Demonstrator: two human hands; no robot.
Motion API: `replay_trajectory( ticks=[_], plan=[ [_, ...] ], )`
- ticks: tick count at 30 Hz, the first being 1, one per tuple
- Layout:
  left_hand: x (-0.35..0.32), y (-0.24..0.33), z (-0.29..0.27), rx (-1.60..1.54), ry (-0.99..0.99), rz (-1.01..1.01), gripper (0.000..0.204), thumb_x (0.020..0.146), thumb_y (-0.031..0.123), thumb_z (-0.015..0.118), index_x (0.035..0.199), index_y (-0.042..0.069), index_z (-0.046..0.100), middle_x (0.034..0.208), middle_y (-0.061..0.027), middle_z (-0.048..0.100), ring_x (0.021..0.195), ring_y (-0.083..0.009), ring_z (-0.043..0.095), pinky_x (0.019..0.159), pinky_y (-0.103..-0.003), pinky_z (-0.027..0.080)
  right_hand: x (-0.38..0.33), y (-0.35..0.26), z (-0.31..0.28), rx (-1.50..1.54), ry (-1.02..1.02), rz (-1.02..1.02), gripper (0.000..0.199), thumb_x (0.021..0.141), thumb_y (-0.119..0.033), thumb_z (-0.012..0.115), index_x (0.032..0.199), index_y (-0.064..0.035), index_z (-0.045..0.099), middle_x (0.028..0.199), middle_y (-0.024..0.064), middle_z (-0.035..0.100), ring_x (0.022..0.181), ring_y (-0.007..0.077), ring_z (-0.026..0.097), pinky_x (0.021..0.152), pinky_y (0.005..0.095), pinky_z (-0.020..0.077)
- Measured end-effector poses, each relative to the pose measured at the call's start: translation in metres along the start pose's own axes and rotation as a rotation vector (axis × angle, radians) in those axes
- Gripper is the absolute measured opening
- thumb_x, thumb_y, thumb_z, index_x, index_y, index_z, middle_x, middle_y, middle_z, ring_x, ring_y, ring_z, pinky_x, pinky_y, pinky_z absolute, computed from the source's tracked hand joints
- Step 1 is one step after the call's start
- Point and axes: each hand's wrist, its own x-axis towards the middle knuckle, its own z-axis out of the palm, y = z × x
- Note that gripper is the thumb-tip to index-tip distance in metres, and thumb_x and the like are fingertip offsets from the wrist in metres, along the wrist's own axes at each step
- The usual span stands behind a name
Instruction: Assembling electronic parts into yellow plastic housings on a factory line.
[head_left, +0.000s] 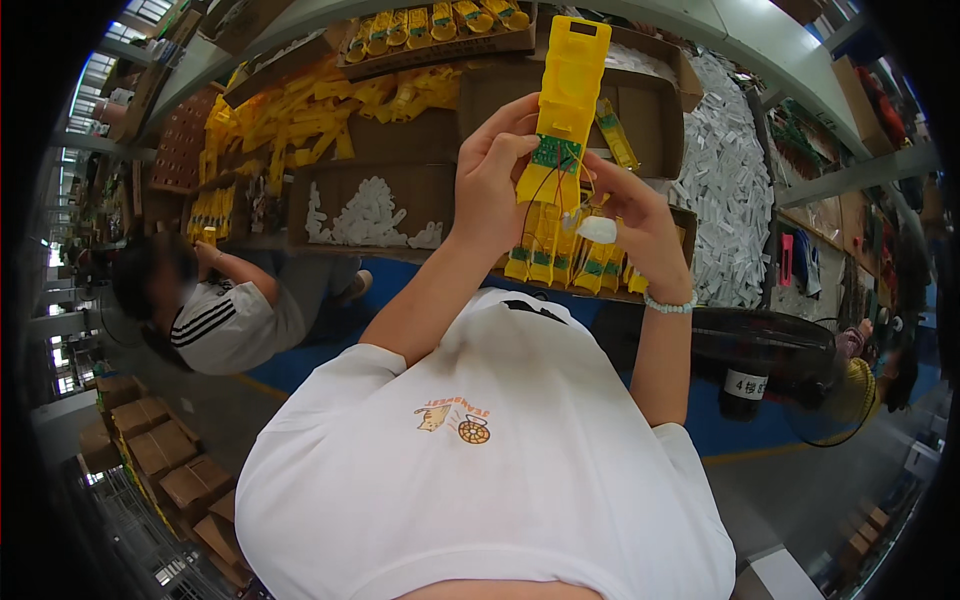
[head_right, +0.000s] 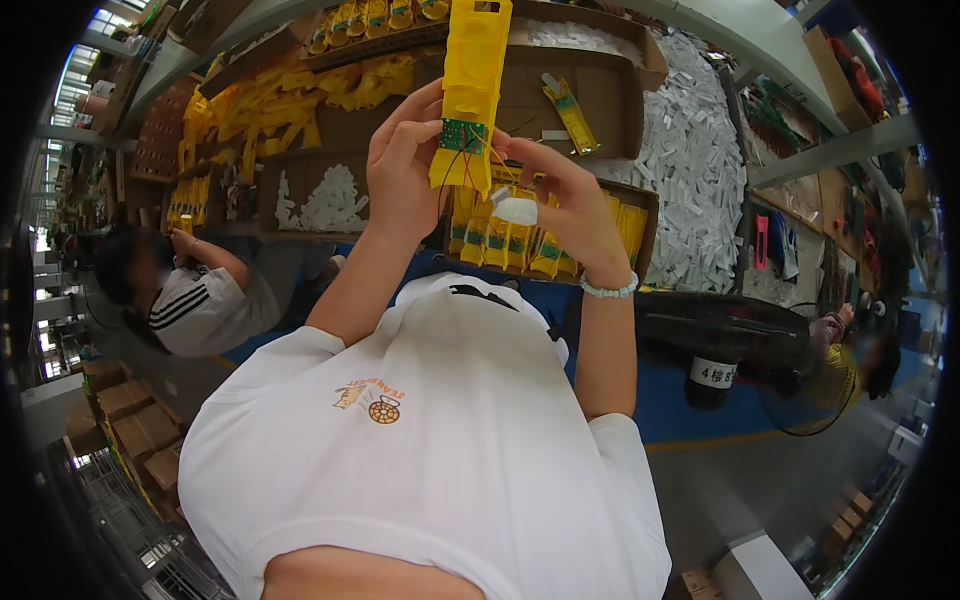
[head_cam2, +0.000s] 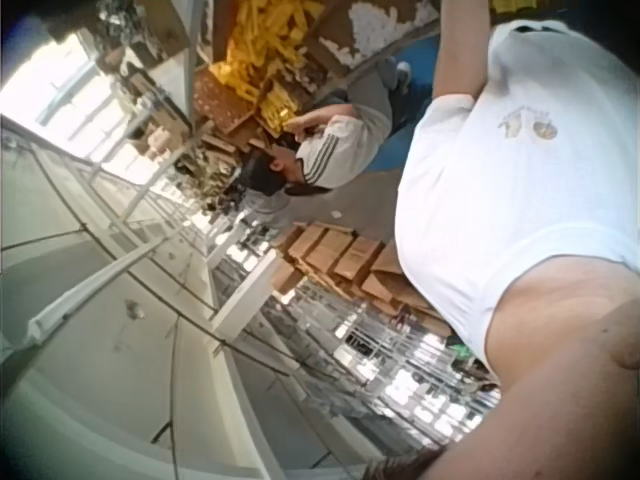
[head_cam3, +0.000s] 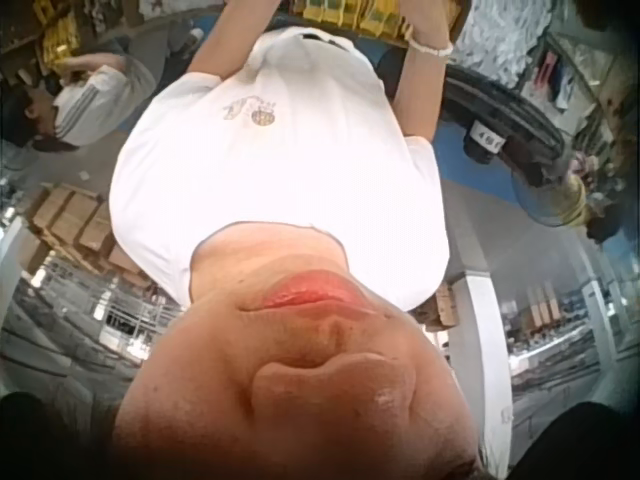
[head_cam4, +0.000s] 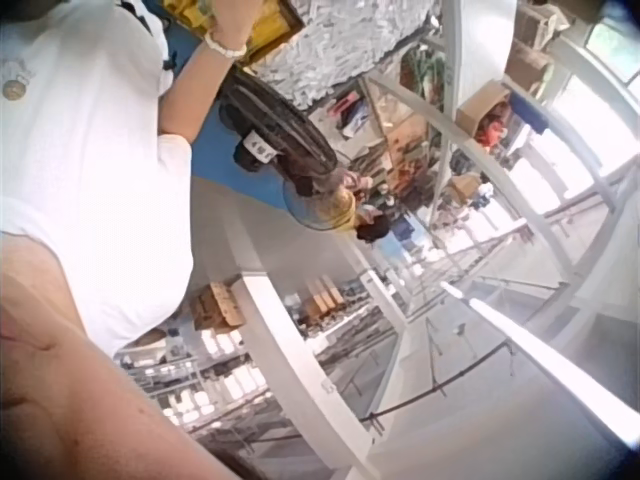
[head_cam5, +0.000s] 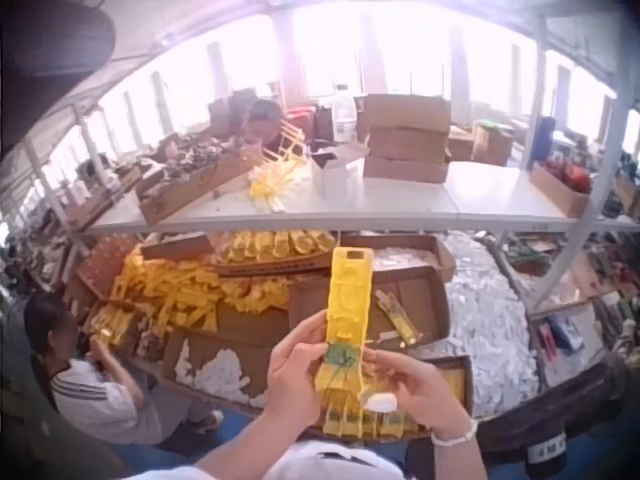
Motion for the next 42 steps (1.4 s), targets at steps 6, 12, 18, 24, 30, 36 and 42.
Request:
replay_trajectory(
  ticks=[6,12,18,24,30,36,42],
  plan=[
    [0.006,0.010,-0.021,-0.151,-0.025,-0.068,0.043,0.093,0.010,0.041,0.135,0.001,0.040,0.110,-0.0202,0.061,0.085,-0.0237,0.067,0.077,-0.037,0.057,0.004,0.023,0.030,-0.513,0.042,-0.229,0.026,0.074,0.012,0.061,0.097,0.0002,0.067,0.090,0.0110,0.067,0.075,0.0205,0.063,0.065,0.0285,0.0497],
    [-0.003,0.012,-0.054,-0.044,0.009,-0.216,0.042,0.098,0.014,0.040,0.139,0.004,0.037,0.105,-0.0152,0.061,0.084,-0.0176,0.063,0.072,-0.031,0.055,0.035,-0.026,0.039,-0.795,0.314,-0.752,0.034,0.071,0.014,0.060,0.102,-0.0007,0.065,0.098,0.0121,0.067,0.081,0.0268,0.066,0.069,0.0325,0.0539],
    [-0.025,0.028,-0.064,0.082,-0.078,-0.257,0.042,0.098,0.014,0.039,0.138,0.001,0.040,0.101,-0.0097,0.060,0.074,-0.0123,0.059,0.065,-0.026,0.051,0.064,-0.036,0.067,-0.850,0.397,-0.900,0.034,0.070,0.010,0.066,0.102,-0.0013,0.066,0.098,0.0102,0.070,0.082,0.0250,0.066,0.068,0.0302,0.0542],
    [-0.035,0.035,-0.081,0.144,-0.154,-0.237,0.043,0.098,0.015,0.039,0.138,-0.001,0.040,0.100,-0.0091,0.059,0.069,-0.0128,0.059,0.061,-0.026,0.050,0.067,-0.035,0.083,-0.986,0.332,-0.793,0.031,0.070,0.009,0.067,0.098,-0.0036,0.069,0.097,0.0069,0.071,0.092,0.0240,0.063,0.070,0.0288,0.0537],
    [-0.045,0.040,-0.088,-0.135,-0.193,-0.349,0.042,0.098,0.016,0.040,0.136,-0.002,0.041,0.099,-0.0111,0.061,0.068,-0.0157,0.061,0.061,-0.028,0.052,0.067,-0.021,0.085,-0.564,0.182,-0.659,0.037,0.076,0.011,0.059,0.110,-0.0023,0.066,0.110,0.0107,0.068,0.100,0.0284,0.062,0.080,0.0312,0.0528],
    [-0.051,0.038,-0.082,-0.160,-0.045,-0.298,0.044,0.096,0.019,0.040,0.135,-0.001,0.040,0.097,-0.0168,0.061,0.063,-0.0208,0.063,0.056,-0.031,0.054,0.046,-0.014,0.093,-0.757,0.278,-0.642,0.044,0.079,0.012,0.056,0.122,-0.0002,0.058,0.112,0.0141,0.066,0.107,0.0273,0.061,0.083,0.0325,0.0529],
    [-0.066,0.046,-0.081,-0.610,-0.219,-0.461,0.041,0.098,0.026,0.036,0.132,0.004,0.039,0.095,-0.0203,0.059,0.059,-0.0235,0.063,0.048,-0.032,0.053,0.046,-0.018,0.094,-0.327,0.222,-0.462,0.036,0.077,0.012,0.060,0.110,0.0002,0.063,0.101,0.0146,0.068,0.093,0.0247,0.065,0.075,0.0294,0.0534]
  ],
)
